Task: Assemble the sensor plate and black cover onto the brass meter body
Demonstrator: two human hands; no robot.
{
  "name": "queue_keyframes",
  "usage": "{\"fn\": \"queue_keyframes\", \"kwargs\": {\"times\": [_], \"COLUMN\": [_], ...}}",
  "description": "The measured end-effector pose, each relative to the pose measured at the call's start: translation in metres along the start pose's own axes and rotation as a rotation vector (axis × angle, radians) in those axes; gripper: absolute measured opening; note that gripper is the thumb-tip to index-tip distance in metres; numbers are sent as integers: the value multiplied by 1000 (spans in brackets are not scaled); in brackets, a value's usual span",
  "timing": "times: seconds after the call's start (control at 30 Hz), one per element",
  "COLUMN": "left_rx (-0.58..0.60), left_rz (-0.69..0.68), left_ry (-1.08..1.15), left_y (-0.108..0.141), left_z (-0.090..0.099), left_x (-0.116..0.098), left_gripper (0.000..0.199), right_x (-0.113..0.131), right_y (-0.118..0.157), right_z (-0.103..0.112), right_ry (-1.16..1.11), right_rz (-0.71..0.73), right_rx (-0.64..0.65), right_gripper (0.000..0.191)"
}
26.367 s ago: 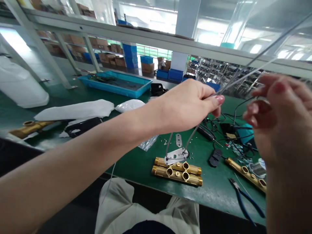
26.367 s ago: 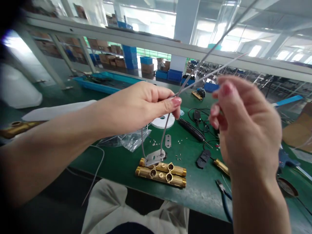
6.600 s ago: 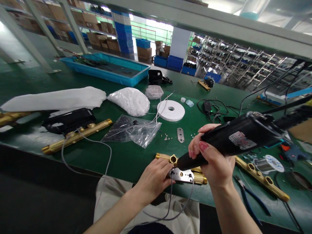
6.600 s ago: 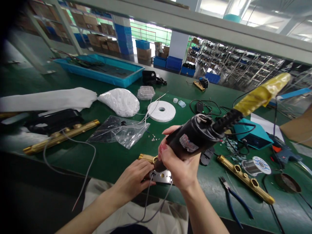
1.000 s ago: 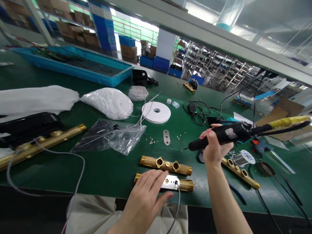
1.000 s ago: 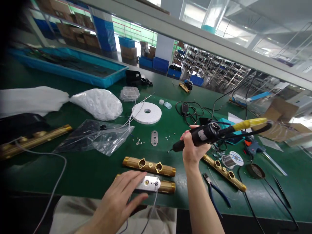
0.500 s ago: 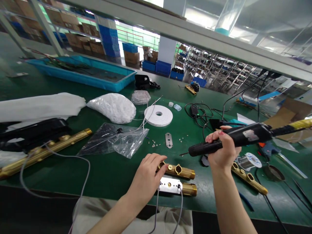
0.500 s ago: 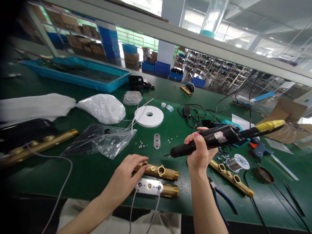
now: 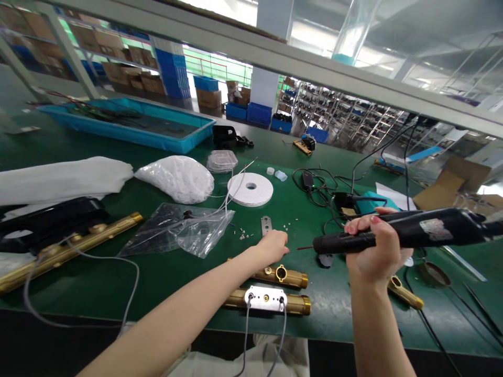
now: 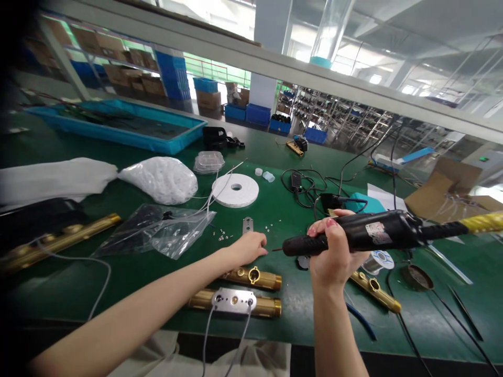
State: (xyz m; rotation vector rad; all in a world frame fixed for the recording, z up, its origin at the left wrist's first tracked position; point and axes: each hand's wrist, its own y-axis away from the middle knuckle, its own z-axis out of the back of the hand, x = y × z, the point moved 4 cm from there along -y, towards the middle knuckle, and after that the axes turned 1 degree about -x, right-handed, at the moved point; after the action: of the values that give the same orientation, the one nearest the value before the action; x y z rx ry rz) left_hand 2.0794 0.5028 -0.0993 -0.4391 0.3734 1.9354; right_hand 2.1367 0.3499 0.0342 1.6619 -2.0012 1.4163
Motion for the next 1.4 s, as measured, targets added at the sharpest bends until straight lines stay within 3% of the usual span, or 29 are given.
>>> {"fn": "queue_keyframes", "kwargs": {"times": [0.23,0.37,0.47,0.6,0.63,0.73,0.87,1.07,1.4], "left_rx": [96,34,-97,-284,-365,-526,-676,-784,-845], "left_rz": [-31,-70,-102,-72,-58,-35,-26,-87,-79], "left_ry": [-104,-58,58,250,400,597,573,396,349], "left_y": [-12,-6,20,88,108,156,188,201,213], "left_z": [-10,3,27,46,46,32,7,-4,-8], "left_x": [-19,-22,-16,2,8,21,29,29,32], "left_gripper": [10,5,5,13,11,9,8,5,5], "right_x": [4,7,13,24,26,32,36,35,36], "right_y": [-5,-3,1,14,18,35,58,85,95], "right_z": [14,13,11,3,-1,-16,-36,-54,-57], "right_ry": [20,22,13,-60,-80,-124,-156,-168,-138], "right_rz": [6,-29,-69,-144,-169,-225,-269,-314,-274], "right_rx": [-39,-32,-9,61,88,189,297,443,455], "right_gripper": [17,18,19,17,16,17,19,16,18]}}
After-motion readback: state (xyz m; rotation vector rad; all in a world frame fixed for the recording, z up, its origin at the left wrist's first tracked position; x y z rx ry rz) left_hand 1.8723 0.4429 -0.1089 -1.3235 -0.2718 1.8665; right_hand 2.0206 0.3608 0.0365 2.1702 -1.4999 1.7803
